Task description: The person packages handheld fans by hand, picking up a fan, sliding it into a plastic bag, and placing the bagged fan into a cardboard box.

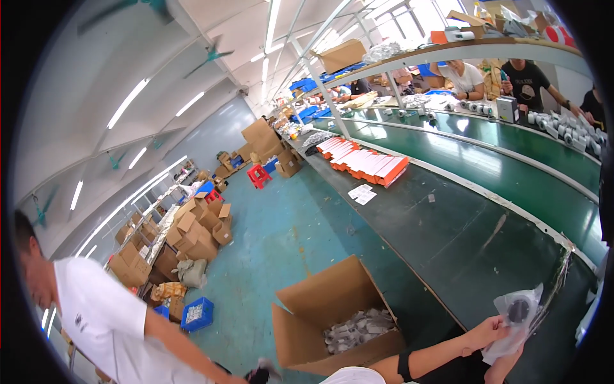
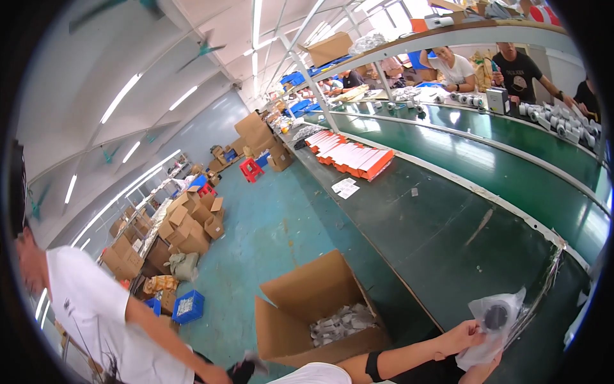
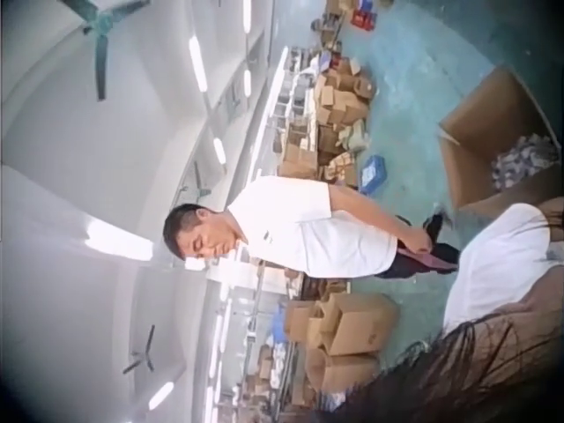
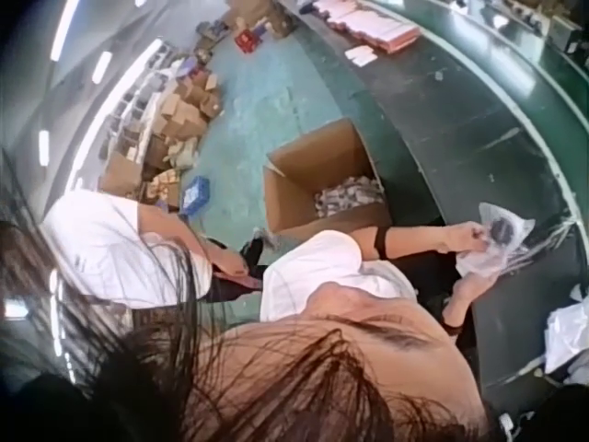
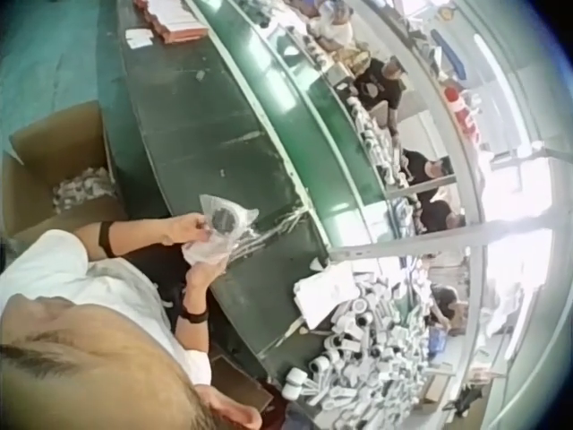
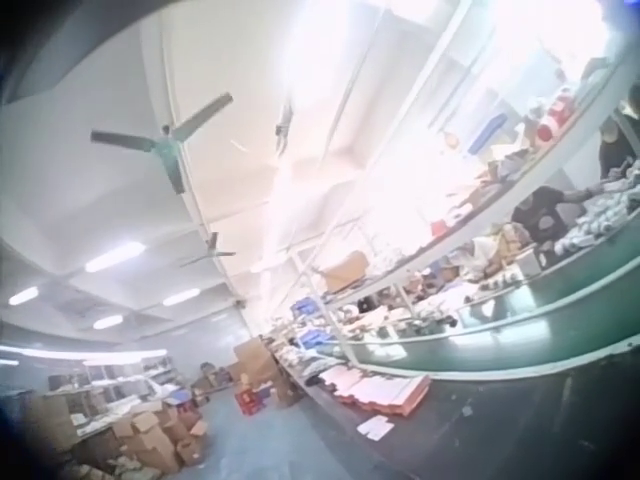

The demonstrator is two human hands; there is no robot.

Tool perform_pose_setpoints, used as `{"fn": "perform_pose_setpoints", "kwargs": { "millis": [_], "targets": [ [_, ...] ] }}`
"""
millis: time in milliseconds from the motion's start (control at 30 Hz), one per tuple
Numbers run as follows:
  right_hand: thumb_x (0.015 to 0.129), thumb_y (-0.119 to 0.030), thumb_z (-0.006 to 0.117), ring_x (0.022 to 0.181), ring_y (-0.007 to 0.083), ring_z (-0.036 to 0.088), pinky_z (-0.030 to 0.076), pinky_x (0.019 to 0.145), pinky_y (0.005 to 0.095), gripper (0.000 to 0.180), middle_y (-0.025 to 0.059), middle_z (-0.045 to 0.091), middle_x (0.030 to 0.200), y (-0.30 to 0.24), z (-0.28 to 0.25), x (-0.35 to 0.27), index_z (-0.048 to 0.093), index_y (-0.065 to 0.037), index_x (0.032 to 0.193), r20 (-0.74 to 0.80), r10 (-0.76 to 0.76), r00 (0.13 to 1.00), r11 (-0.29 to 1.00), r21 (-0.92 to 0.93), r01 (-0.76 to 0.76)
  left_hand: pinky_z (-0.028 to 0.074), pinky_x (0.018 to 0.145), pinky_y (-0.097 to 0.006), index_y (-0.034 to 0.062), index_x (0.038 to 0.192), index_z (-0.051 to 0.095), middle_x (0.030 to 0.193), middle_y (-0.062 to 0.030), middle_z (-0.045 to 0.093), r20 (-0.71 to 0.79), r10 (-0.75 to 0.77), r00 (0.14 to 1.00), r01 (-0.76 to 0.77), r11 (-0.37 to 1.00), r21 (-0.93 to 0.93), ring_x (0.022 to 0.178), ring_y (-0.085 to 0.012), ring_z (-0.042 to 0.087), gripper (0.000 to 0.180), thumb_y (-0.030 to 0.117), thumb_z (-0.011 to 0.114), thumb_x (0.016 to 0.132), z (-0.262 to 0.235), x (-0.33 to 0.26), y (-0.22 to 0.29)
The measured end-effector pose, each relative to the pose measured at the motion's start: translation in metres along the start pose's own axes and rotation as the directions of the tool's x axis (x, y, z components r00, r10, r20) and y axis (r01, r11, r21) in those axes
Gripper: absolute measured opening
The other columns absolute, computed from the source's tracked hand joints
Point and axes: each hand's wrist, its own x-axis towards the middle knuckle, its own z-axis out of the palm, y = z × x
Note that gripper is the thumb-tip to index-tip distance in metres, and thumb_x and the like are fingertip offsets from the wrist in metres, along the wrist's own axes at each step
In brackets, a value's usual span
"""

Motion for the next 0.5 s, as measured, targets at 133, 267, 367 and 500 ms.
{"fn": "perform_pose_setpoints", "kwargs": {
  "millis": [133, 267, 367, 500],
  "targets": [
    [0.101, -0.032, 0.042, 0.091, 0.0099, 0.058, 0.05, 0.075, 0.0264, 0.044, 0.0022, 0.06, 0.106, -0.014, -0.003, -0.01, 0.048, -0.005, 0.136, 0.022, -0.007, 1.0, 0.997, -0.081, 0.009, 0.048, 0.062, -0.025, -0.001, 0.098, 0.062, 0.087, -0.0025, 0.063, -0.246, -0.215, 0.945, 0.256, 0.955, 0.15, 0.077, -0.008, 0.057, 0.019, 0.017, 0.061, 0.092, 0.007, 0.006, 0.002],
    [0.099, -0.016, 0.048, 0.083, 0.0097, 0.061, 0.052, 0.073, 0.0274, 0.026, 0.0015, 0.065, 0.098, -0.053, 0.04, -0.009, 0.062, -0.002, 0.117, 0.269, -0.039, 0.962, 0.978, -0.187, 0.092, 0.051, 0.058, -0.033, 0.0004, 0.096, 0.064, 0.082, -0.0078, 0.063, -0.644, -0.224, 0.732, 0.287, 0.958, -0.008, 0.066, -0.0177, 0.06, 0.02, 0.012, 0.049, 0.093, -0.018, 0.006, 0.02],
    [0.096, -0.022, 0.052, 0.096, 0.0214, 0.067, 0.053, 0.085, 0.0315, 0.028, 0.0084, 0.069, 0.105, -0.053, 0.026, 0.011, 0.065, -0.006, 0.113, 0.317, -0.235, 0.919, 0.695, -0.606, 0.387, 0.051, 0.089, -0.045, 0.0003, 0.115, 0.06, 0.107, -0.0179, 0.063, -0.007, -0.22, 0.975, 0.216, 0.961, -0.174, 0.104, -0.028, 0.061, 0.035, 0.017, 0.034, 0.098, 0.012, 0.046, 0.01],
    [0.095, -0.028, 0.054, 0.068, 0.0218, 0.066, 0.051, 0.055, 0.0313, 0.025, 0.007, 0.071, 0.086, -0.047, -0.013, -0.001, 0.072, -0.012, 0.099, 0.195, -0.525, 0.828, 0.657, -0.526, 0.54, 0.05, 0.089, -0.045, 0.0003, 0.115, 0.059, 0.106, -0.018, 0.063, 0.588, -0.509, 0.629, 0.598, 0.8, 0.054, 0.103, -0.0281, 0.061, 0.034, 0.017, 0.035, 0.098, 0.157, 0.065, -0.09]
  ]
}}
